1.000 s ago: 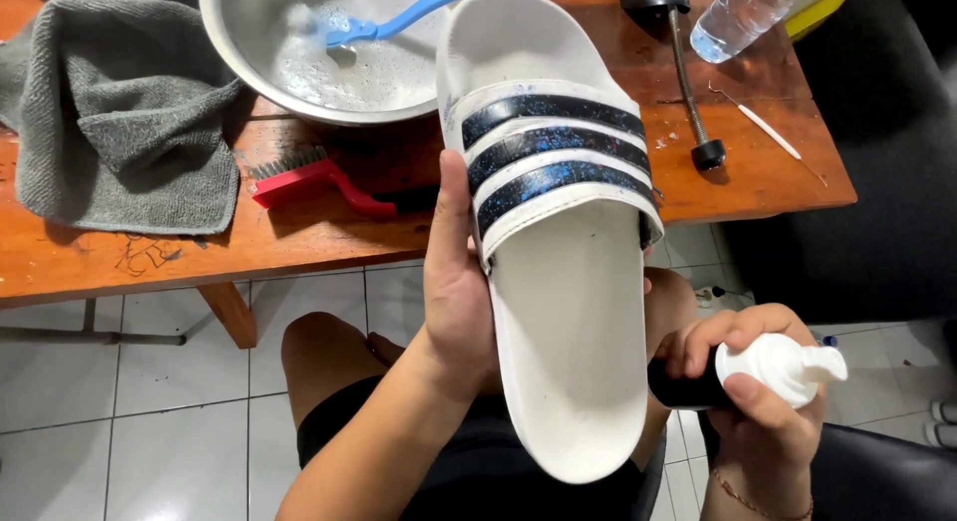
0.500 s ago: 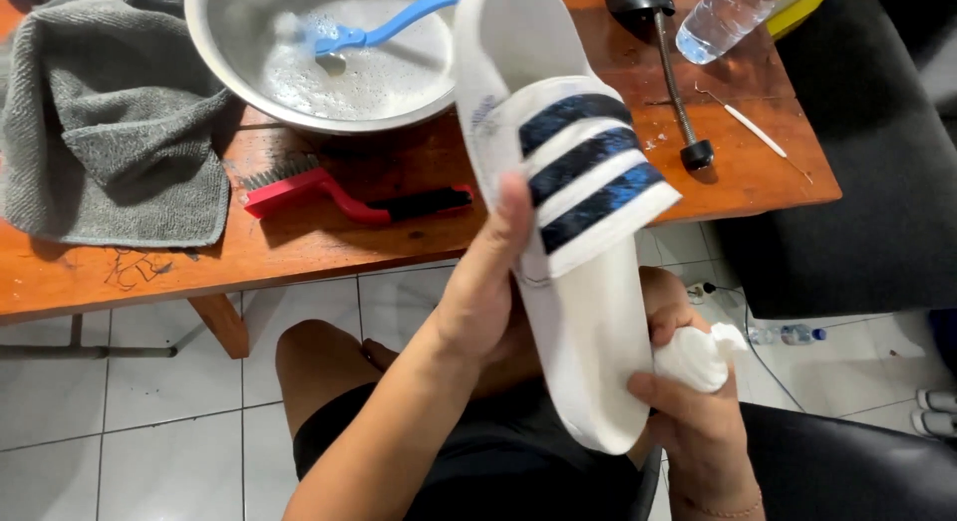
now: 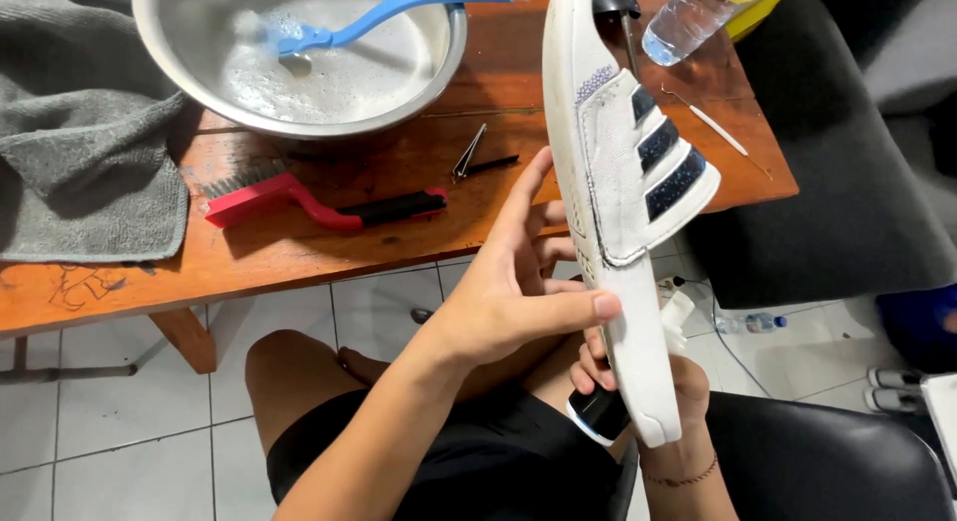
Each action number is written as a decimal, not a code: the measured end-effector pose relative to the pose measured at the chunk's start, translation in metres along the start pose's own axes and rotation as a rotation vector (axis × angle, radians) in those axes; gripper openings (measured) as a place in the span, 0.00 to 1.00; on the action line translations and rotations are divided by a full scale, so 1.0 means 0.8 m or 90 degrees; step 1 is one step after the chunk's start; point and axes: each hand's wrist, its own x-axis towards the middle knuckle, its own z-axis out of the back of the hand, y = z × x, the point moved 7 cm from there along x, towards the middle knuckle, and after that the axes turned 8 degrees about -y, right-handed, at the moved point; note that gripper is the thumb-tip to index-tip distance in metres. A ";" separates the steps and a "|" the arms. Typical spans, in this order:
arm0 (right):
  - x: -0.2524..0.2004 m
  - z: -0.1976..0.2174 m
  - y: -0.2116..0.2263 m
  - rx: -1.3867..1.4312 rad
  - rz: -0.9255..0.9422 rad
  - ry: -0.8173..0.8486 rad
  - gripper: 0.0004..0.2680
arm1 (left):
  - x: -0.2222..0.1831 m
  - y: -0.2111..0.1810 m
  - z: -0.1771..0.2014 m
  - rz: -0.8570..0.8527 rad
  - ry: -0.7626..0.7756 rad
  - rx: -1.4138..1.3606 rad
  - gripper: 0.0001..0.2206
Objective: Hand-sewing the upper strap of a slide sandal to its sole using a needle and thread, followed by applying a cleaning or adhesive foam.
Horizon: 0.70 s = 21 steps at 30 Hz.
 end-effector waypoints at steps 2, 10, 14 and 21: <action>0.001 -0.003 -0.002 0.064 -0.031 -0.006 0.22 | 0.003 0.003 0.003 0.009 -0.018 0.018 0.56; -0.002 -0.003 -0.003 0.088 -0.019 -0.023 0.22 | 0.005 0.008 0.003 0.018 -0.045 -0.008 0.55; 0.000 0.003 0.011 0.029 0.072 -0.108 0.18 | 0.003 0.018 0.016 0.058 -0.143 0.113 0.53; -0.030 0.026 0.049 -0.258 0.309 -0.357 0.11 | -0.016 -0.016 -0.017 0.138 -0.249 0.330 0.34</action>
